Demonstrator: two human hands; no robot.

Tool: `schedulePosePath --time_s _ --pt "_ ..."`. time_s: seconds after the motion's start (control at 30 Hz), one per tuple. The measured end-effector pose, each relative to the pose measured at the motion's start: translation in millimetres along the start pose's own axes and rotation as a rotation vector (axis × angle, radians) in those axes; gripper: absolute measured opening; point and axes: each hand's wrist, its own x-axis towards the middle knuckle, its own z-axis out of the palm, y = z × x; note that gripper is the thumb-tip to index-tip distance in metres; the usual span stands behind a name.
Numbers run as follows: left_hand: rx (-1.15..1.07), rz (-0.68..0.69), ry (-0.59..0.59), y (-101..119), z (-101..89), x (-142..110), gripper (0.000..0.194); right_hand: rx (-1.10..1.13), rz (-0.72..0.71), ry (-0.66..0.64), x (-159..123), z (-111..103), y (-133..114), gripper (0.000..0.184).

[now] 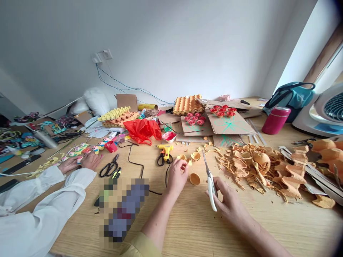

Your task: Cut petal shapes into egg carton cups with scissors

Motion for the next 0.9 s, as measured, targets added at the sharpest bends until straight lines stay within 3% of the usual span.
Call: schedulePosePath --time_s 0.17,0.33,0.57,0.9 --pt "-0.275 -0.102 -0.065 13.9 7.6 -3.5 0.014 0.052 0.015 0.061 2.3 0.3 -0.3 0.011" --pt "-0.878 -0.339 -0.137 29.2 14.7 -13.1 0.028 0.1 0.025 0.078 3.2 -0.5 -2.5 0.017" --pt "-1.14 -0.495 -0.063 30.7 14.3 -11.6 0.034 0.156 0.021 0.057 2.9 1.1 -1.7 0.019" --pt "-1.29 -0.611 0.011 29.4 14.2 -10.7 0.039 0.247 0.043 -0.001 2.2 -4.7 -12.0 0.023"
